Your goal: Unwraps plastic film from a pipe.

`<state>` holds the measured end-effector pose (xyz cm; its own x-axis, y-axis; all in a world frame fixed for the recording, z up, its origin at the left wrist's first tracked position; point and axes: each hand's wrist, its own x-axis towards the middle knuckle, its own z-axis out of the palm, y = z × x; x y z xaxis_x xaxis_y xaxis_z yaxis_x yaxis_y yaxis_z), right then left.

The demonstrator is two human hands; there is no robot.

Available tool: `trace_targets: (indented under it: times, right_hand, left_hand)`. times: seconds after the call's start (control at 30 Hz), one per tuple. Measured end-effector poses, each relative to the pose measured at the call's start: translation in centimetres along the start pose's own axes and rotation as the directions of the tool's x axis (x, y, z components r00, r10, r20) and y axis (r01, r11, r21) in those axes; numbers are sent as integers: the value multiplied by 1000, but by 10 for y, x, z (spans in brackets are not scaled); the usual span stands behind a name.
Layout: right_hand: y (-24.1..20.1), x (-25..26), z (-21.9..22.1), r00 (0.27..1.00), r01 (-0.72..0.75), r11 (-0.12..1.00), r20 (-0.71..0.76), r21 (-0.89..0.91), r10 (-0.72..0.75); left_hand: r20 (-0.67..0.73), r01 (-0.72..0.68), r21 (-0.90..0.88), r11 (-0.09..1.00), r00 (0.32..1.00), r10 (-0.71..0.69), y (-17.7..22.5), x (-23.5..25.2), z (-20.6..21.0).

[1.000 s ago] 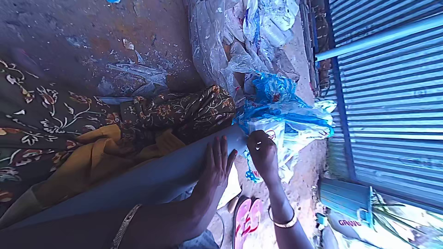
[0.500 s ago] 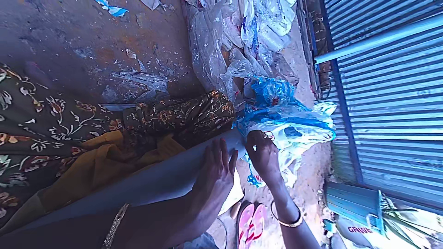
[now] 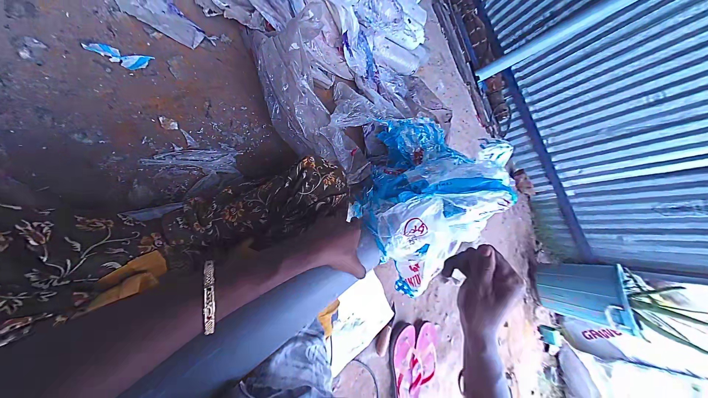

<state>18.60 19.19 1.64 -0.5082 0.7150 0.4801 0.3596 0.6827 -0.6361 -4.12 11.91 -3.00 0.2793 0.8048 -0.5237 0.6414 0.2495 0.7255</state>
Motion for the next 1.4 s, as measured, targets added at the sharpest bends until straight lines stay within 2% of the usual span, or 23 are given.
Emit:
trace_targets:
  times: [0.13,0.23,0.37,0.43,0.5,0.53,0.6,0.67,0.73,0.8,0.9,0.93,0.97,1.0,1.07,1.13,1.17,1.2,1.23,1.27,1.3,1.37,1.4]
  right_hand:
    - [26,-36,18,938,-346,938,13,5,345]
    - [19,-56,34,756,-645,741,13,189,655]
    - [-2,-61,57,551,-712,516,-77,477,831]
    - [-9,-57,64,515,-716,467,-60,519,855]
    - [-11,-56,72,529,-687,455,-39,566,848]
    - [-13,-56,77,548,-649,445,-27,617,836]
    - [-16,-53,90,582,-489,359,-9,795,813]
    - [-6,-53,99,581,-290,187,17,939,814]
    - [-4,-47,103,531,-264,153,12,952,847]
    - [0,-46,100,568,-356,182,57,917,821]
    - [-9,-37,95,516,-431,23,226,902,826]
    - [-6,-40,97,500,-436,25,219,900,838]
    - [1,-45,99,504,-478,98,181,873,844]
    - [7,-50,94,553,-571,253,139,781,821]
    - [9,-42,65,674,-729,599,189,333,714]
    - [-3,-22,29,821,-530,847,221,-48,526]
    - [-6,-12,16,923,-331,942,188,-57,335]
    - [-10,0,5,973,-148,989,178,-9,147]
    - [-14,15,-2,972,-1,1000,233,11,-2]
    - [-18,32,-4,926,121,992,365,-41,-98]
    - [-20,47,1,835,209,969,539,-129,-108]
    - [-13,72,25,543,319,897,835,-306,92]
    - [-8,83,39,393,353,853,888,-384,237]
  left_hand:
    - [-70,-192,-332,924,981,178,-40,5,21]
    - [-51,-215,-483,849,975,218,-50,7,23]
    - [-83,-188,-386,903,982,168,-37,1,26]
    - [-146,-141,-280,950,984,103,-22,-12,29]
    - [-227,-49,-108,993,974,23,2,-31,36]
    - [-356,-23,21,1000,934,29,13,-41,47]
    - [-703,114,401,909,675,226,29,-52,80]
    - [-770,378,584,718,539,342,49,-64,92]
    - [-783,487,607,629,501,368,66,-76,96]
    - [-803,510,586,629,465,371,63,-74,105]
    - [-818,490,554,673,471,331,48,-59,119]
    - [-812,495,561,663,485,324,46,-57,120]
    - [-805,500,570,652,500,320,45,-55,121]
    - [-798,496,575,650,514,313,43,-53,124]
    - [-776,452,584,675,555,300,31,-48,127]
    - [-730,366,595,716,618,291,15,-43,128]
    - [-707,331,595,732,649,282,8,-40,128]
    - [-677,293,595,748,684,271,4,-37,131]
    - [-646,263,600,756,716,264,2,-35,133]
    - [-635,252,607,754,724,269,2,-32,136]
    - [-634,249,617,747,720,284,3,-31,139]
    - [-636,234,626,744,705,314,4,-34,140]
    - [-628,206,607,768,717,304,5,-38,135]
